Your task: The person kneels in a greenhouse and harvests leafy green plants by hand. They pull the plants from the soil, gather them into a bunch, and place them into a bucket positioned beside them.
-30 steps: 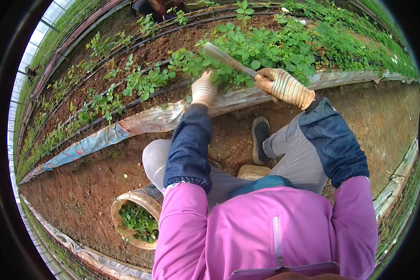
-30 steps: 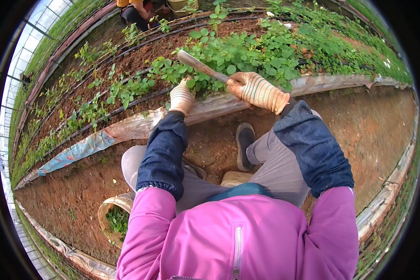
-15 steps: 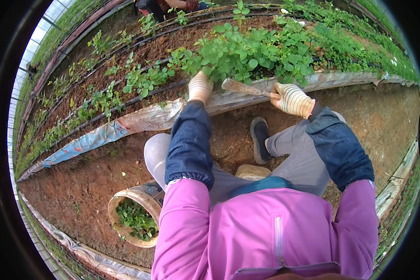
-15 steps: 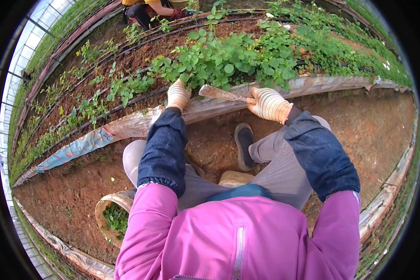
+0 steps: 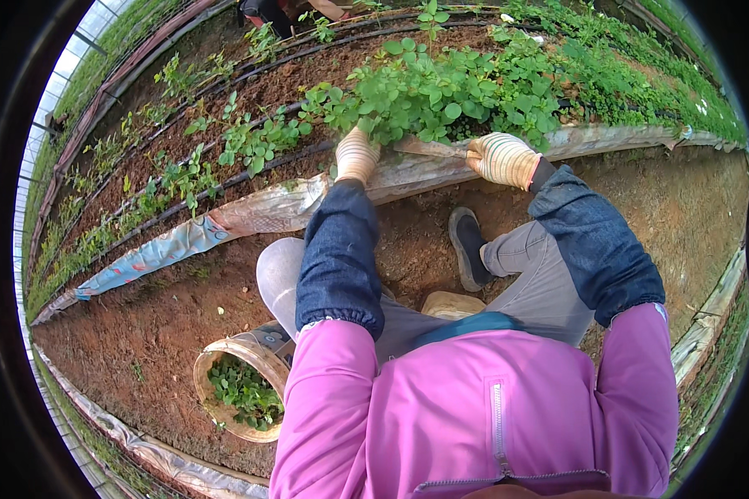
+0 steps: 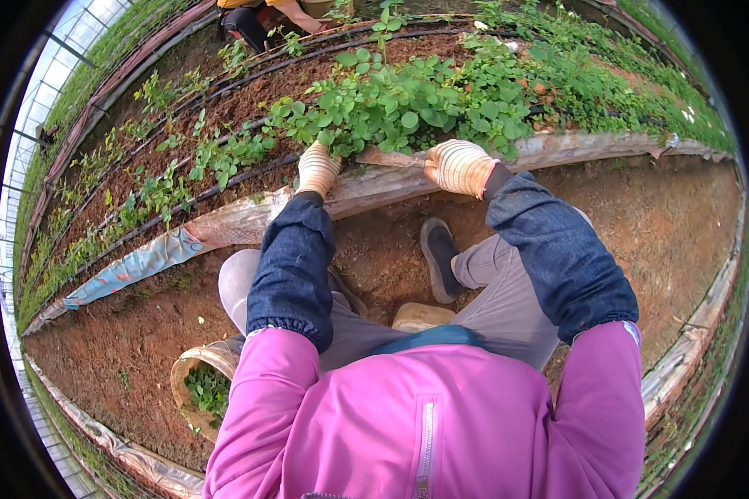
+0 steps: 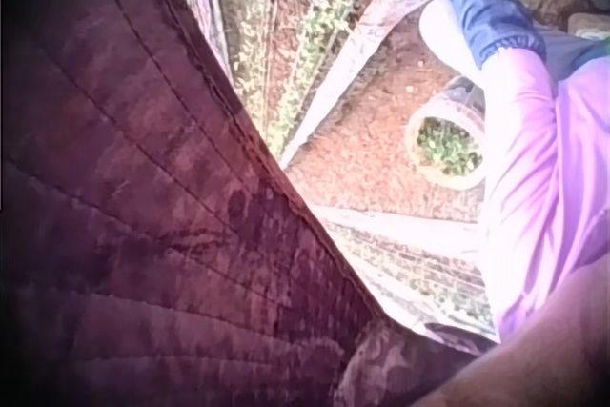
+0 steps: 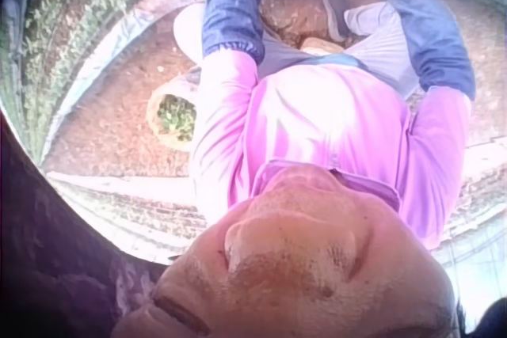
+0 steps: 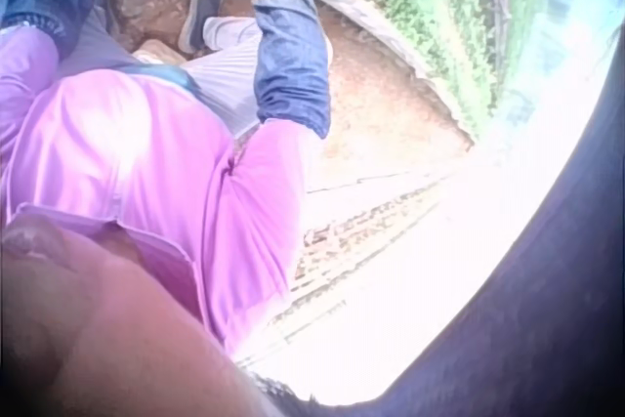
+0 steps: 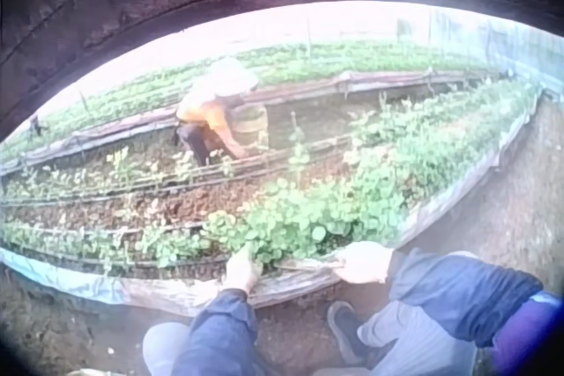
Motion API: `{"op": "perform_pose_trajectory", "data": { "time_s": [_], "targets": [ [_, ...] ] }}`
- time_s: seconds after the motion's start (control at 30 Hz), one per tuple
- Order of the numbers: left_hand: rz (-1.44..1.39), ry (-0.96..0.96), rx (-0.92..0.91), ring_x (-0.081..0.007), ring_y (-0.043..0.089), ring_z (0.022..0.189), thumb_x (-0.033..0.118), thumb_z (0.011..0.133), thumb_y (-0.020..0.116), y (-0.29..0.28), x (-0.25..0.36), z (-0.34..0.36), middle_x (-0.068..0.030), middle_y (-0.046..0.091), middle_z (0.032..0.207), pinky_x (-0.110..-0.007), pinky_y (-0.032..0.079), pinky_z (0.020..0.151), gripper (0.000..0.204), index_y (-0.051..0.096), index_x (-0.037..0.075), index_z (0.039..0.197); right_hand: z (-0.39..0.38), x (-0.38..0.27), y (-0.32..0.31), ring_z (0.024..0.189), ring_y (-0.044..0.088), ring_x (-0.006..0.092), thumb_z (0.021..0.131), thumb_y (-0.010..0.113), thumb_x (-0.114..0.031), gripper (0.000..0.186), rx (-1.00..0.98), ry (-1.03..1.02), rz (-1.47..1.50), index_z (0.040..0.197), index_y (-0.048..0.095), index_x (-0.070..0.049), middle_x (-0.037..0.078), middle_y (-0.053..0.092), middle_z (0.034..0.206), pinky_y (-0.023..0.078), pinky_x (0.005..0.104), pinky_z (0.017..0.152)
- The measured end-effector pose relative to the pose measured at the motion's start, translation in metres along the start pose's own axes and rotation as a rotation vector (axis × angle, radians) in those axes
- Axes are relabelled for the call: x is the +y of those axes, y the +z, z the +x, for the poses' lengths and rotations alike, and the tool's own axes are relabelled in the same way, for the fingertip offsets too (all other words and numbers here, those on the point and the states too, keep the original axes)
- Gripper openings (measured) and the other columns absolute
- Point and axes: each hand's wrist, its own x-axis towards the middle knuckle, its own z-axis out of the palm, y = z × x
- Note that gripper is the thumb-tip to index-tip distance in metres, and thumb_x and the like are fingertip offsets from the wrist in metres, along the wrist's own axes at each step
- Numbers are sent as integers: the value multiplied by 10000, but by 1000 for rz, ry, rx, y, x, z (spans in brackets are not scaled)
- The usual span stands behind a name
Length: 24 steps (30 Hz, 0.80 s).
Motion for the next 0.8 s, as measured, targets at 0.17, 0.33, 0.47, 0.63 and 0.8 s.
{"op": "perform_pose_trajectory", "data": {
  "time_s": [0.17,0.33,0.47,0.63,0.8],
  "targets": [
    [-42,39,22,-383,635,908,225,778,705,-1,-5,-4,-157,675,994,-438,527,779,420,554,141,1161,1,-5,-12,719,611,411,862,520,-283,322,-25,12,59,821,662,3,232,612,722,485,458,658],
    [-38,42,44,-385,637,886,232,777,694,0,-6,-2,-176,676,943,-444,528,755,387,569,113,1124,7,3,-8,701,607,416,853,526,-307,352,-55,28,89,809,654,18,242,604,709,483,458,651],
    [-2,28,3,-380,640,884,217,779,681,-4,0,-2,-179,675,935,-447,525,760,371,569,114,1117,5,6,-6,700,607,421,851,531,-329,385,-84,60,113,795,645,35,254,597,713,476,462,650],
    [1,26,6,-385,639,879,213,778,676,-2,-1,-2,-177,672,942,-448,526,759,358,573,118,1108,6,18,2,684,597,421,855,533,-337,391,-58,36,156,789,645,32,255,593,705,470,463,643],
    [5,11,13,-389,637,882,214,777,676,2,-2,0,-175,671,959,-445,527,765,345,584,117,1095,8,23,2,678,594,418,853,534,-337,384,-83,40,160,792,653,24,250,599,709,474,458,651]
  ]
}}
